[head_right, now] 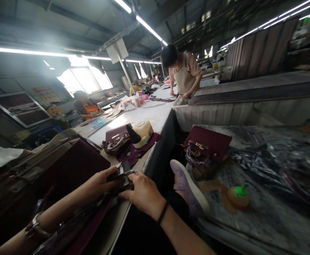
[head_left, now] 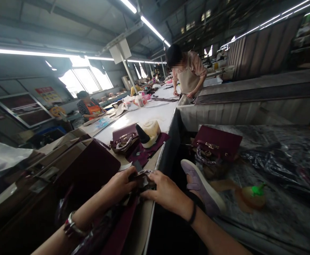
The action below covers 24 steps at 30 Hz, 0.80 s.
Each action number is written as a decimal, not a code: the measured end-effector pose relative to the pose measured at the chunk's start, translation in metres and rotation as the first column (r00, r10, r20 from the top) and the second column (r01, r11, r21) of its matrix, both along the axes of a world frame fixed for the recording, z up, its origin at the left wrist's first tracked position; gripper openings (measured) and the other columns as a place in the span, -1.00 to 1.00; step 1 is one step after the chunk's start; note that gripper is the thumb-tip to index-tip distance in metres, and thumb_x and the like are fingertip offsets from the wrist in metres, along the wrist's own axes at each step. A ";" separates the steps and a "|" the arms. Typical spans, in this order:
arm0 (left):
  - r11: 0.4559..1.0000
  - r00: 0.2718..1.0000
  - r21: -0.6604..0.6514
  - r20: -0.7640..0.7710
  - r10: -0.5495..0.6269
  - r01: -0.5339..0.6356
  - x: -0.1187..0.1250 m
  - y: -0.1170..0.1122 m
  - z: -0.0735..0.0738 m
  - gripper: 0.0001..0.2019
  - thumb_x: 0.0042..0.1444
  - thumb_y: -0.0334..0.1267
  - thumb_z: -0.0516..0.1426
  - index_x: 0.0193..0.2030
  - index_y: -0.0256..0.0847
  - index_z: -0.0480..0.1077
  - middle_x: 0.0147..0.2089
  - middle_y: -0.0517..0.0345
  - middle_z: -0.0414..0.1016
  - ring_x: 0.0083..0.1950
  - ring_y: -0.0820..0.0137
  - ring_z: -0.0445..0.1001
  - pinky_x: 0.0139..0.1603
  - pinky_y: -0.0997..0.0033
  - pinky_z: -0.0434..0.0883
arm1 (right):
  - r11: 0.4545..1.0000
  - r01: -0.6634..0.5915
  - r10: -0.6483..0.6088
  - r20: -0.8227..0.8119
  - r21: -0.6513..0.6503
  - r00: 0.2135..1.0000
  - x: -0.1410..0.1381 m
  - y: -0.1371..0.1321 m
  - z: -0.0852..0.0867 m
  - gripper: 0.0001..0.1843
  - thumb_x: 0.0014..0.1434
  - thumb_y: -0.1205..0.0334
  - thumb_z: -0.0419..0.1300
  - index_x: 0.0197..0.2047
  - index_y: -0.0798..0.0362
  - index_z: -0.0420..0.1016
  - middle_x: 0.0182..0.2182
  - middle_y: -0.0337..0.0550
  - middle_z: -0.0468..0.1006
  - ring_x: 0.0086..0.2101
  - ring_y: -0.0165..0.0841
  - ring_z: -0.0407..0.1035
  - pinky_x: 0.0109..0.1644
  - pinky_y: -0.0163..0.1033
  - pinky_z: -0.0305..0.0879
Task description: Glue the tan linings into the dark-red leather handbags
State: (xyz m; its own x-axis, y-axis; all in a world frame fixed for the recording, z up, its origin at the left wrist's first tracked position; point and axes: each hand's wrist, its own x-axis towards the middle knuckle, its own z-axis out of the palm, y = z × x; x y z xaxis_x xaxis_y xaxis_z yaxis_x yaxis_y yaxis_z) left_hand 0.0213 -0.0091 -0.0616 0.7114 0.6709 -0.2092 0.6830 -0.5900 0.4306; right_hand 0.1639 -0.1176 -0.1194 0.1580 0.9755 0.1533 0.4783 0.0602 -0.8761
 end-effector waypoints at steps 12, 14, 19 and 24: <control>0.970 0.999 -0.241 -0.032 0.024 -0.031 -0.016 -0.016 0.024 -0.65 -0.04 -0.03 0.12 -0.29 -0.30 0.47 -0.44 0.22 0.37 -0.41 0.43 0.25 -0.40 0.50 0.21 | 0.981 0.158 -0.174 0.153 0.114 0.973 -0.033 -0.026 0.014 -0.77 0.14 0.32 0.24 -0.10 0.10 0.44 -0.14 -0.06 0.44 -0.07 -0.18 0.29 0.05 -0.06 0.25; 0.942 0.999 -0.334 0.012 0.047 -0.041 -0.017 -0.018 0.023 -0.67 -0.06 -0.05 0.13 -0.31 -0.30 0.45 -0.44 0.23 0.37 -0.42 0.46 0.23 -0.40 0.51 0.21 | 0.975 0.177 -0.204 0.218 0.138 0.954 -0.041 -0.039 0.020 -0.72 0.09 0.38 0.25 -0.09 0.09 0.43 -0.14 -0.06 0.42 -0.08 -0.14 0.29 0.06 0.02 0.27; 0.919 0.989 -0.380 0.055 0.137 -0.106 -0.018 -0.020 0.025 -0.65 -0.11 -0.03 0.17 -0.34 -0.32 0.43 -0.45 0.21 0.37 -0.44 0.47 0.22 -0.40 0.50 0.23 | 0.963 0.167 -0.228 0.314 0.210 0.922 -0.050 -0.056 0.022 -0.34 0.02 0.44 0.23 0.21 0.07 0.22 0.03 -0.01 0.35 0.02 -0.07 0.23 0.15 0.12 0.21; 0.898 0.993 -0.431 0.033 0.112 -0.087 -0.020 -0.031 0.033 -0.41 -0.14 0.20 0.20 -0.15 -0.30 0.45 -0.30 0.11 0.51 -0.27 0.29 0.42 -0.20 0.41 0.38 | 0.928 0.249 -0.327 0.284 0.278 0.901 -0.052 -0.049 0.021 -0.50 0.05 0.28 0.30 0.06 0.04 0.30 -0.09 -0.08 0.43 -0.05 -0.12 0.31 0.13 0.09 0.24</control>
State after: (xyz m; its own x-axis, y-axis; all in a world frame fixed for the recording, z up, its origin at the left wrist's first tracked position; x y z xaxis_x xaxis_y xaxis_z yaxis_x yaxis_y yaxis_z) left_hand 0.0017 -0.0401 -0.0281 0.6643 0.5937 -0.4541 0.6962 -0.2705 0.6649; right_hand 0.1114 -0.1662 -0.0988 0.3308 0.8259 0.4566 0.7566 0.0570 -0.6514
